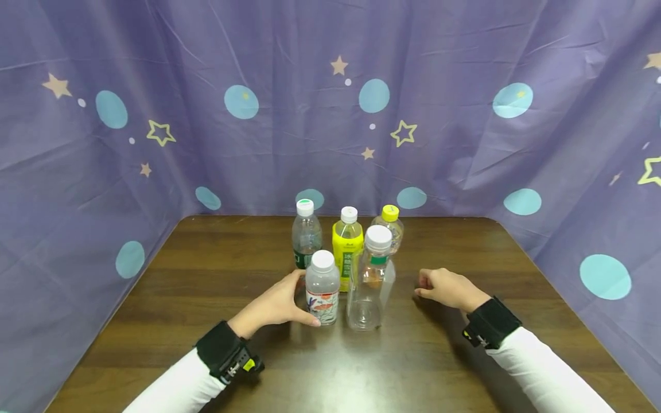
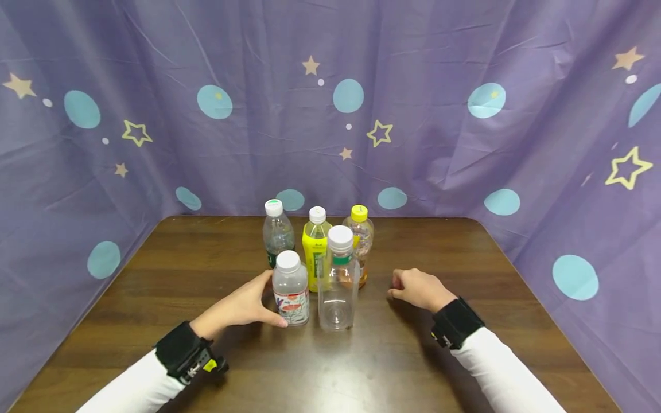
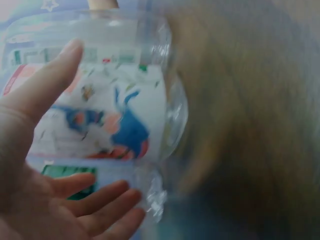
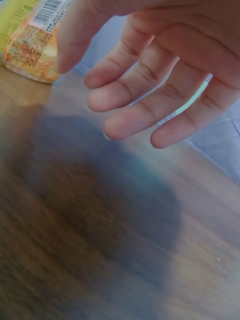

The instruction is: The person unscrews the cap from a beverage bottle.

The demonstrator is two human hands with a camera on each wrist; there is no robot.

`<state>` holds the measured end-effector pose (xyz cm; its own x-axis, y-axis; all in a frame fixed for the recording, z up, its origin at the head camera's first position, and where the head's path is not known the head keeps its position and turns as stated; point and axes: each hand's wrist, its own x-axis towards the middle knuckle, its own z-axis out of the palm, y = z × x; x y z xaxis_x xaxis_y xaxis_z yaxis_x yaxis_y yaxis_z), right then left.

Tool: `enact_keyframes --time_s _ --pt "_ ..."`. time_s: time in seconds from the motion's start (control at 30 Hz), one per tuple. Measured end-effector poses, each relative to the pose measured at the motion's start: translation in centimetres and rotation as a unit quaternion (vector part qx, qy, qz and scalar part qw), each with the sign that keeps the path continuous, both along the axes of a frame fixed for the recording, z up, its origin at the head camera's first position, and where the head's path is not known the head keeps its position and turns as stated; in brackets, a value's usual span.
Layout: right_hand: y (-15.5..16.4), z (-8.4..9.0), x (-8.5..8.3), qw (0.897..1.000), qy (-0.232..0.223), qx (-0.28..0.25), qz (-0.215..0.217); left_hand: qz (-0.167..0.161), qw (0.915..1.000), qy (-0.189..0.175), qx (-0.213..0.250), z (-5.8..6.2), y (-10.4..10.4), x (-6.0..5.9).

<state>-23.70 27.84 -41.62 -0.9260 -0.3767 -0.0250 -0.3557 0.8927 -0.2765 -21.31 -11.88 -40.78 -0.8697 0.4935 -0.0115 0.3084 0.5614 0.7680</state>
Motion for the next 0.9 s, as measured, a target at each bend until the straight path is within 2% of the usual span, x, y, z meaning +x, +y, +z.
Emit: enact_keyframes --time_s 0.2,0.3,0.37,0.43,0.5,0.57,0.67,0.73,0.77,0.9 --pt "-0.1 -0.1 0.0 1.0 -0.001 0.001 0.004 0.056 0.9971 -0.006 0.052 -1.7 1.5 -0.1" --pt "-0.2 0.1 0.0 1.0 0.004 -0.001 0.004 0.065 0.994 0.015 0.087 -2.0 2.0 0.0" --pt "-0.2 0.3 0.0 1.0 0.005 0.0 0.001 0.058 0.9904 0.031 0.121 -1.7 2.1 0.3" --pt "-0.2 0.5 0.1 1.0 0.004 0.002 0.0 0.039 0.9865 0.045 0.153 -1.1 1.8 0.6" --pt "-0.2 0.5 0.2 1.0 0.005 0.004 -0.001 0.0 0.9806 0.046 0.19 -0.1 1.4 1.1" --pt "-0.1 0.7 0.3 1.0 0.006 0.005 -0.003 -0.049 0.9733 0.031 0.222 0.8 1.0 1.9" --pt "-0.2 0.9 0.5 1.0 0.0 0.003 -0.001 -0.119 0.9608 0.005 0.25 1.5 0.8 3.2" --pt "-0.6 1.4 1.1 1.0 -0.023 0.004 0.005 -0.152 0.9583 -0.008 0.242 1.4 0.9 4.0" --pt "-0.9 1.8 1.5 0.999 -0.041 0.006 0.011 -0.162 0.9598 -0.008 0.229 1.2 1.0 4.4" --pt "-2.5 4.7 4.1 0.988 -0.14 0.019 0.059 -0.179 0.9744 0.001 0.135 0.7 1.8 5.4"
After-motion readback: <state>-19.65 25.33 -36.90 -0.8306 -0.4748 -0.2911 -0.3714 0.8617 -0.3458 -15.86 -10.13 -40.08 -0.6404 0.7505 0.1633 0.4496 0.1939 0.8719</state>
